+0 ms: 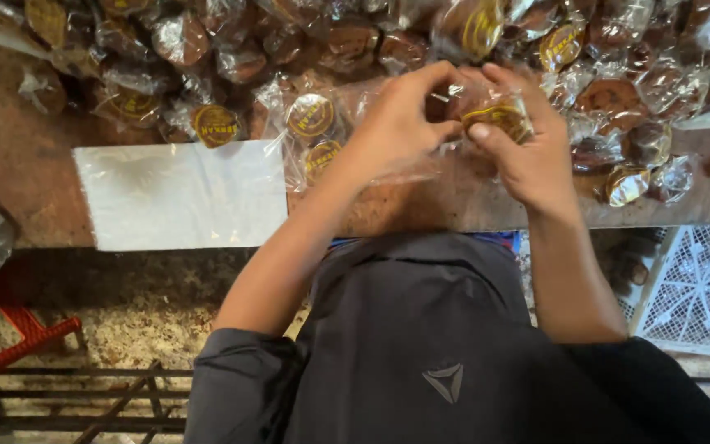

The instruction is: The person organizes clear plastic bags on a table and then places multiple individually wrapped bakery items into one of the bags, eventually using a tool to close the bag.

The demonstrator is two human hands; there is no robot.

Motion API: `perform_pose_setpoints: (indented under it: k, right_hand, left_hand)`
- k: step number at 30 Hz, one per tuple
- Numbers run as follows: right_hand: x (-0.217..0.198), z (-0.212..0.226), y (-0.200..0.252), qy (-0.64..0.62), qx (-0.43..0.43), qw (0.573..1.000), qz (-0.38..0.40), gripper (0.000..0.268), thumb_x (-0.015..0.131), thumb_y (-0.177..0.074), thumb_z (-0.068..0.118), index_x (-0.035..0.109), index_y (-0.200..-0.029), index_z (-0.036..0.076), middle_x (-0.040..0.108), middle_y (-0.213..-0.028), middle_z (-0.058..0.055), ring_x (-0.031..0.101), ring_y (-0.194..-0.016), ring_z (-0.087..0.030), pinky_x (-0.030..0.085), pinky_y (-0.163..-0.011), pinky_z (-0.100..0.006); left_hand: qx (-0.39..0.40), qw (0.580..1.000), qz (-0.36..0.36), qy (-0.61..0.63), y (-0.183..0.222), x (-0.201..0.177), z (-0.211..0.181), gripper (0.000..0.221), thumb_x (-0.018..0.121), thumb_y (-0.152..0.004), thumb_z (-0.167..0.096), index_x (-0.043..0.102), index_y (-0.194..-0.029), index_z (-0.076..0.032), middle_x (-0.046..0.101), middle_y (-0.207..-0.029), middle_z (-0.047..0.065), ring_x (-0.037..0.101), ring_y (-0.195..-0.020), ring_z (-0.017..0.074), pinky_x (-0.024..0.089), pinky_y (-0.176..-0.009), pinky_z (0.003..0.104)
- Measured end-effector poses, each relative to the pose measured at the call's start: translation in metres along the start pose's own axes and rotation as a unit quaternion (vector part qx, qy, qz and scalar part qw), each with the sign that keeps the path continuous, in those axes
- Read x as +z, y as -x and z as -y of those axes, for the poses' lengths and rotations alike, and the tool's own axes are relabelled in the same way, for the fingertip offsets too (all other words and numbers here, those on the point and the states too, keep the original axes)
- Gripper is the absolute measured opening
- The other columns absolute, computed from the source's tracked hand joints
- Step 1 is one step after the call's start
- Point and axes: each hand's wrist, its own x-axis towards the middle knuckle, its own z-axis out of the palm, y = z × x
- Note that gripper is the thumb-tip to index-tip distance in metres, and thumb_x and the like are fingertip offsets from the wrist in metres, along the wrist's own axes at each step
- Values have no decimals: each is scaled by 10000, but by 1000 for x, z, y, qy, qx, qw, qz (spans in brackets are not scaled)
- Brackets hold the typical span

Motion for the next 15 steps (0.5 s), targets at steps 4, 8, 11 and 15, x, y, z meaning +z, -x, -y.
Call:
perform_pose_setpoints:
  k: [4, 8, 11, 15]
  right_hand:
    - [-9, -3, 28, 242, -50, 963, -105, 581, 747, -1020, 299, 467, -1494, 113, 504, -1445, -240, 617, -1212, -376, 588, -950, -457]
    - [-11, -32, 69, 490, -93, 867, 10, 450, 833, -959, 62, 695, -1373, 169, 553, -1422, -181, 650, -1082, -363, 559, -869, -427]
    - [2, -65, 72, 539, -224, 803, 118, 229, 750, -954, 101, 686, -1172, 77, 515, -1347, -298, 597, -1028, -449, 514, -871, -551]
    - [-4, -60, 75, 457, -41, 874, 161, 620, 656, -1058, 228, 394, -1495, -125, 478, -1397, -428, 508, -1244, -533, 408, -1090, -579]
  left_hand:
    - [35, 993, -62, -92, 16, 11, 5, 475, 842, -831, -230, 617, -1239, -140, 619, -1169, 99, 709, -985, 261, 604, -844, 382]
    - [58, 904, -79, -416, 38, 39, 32, 456, 799, -745, -99, 586, -1148, -117, 477, -1197, 199, 521, -949, 414, 484, -622, 505]
    - [-30, 913, -26, -406, 37, 52, 47, 214, 596, -878, -89, 575, -1091, -91, 505, -1122, 231, 603, -812, 477, 556, -541, 560]
    - [-50, 952, 19, -303, 42, 21, 17, 95, 499, -901, -42, 546, -983, -30, 575, -1037, 253, 653, -746, 573, 506, -583, 615]
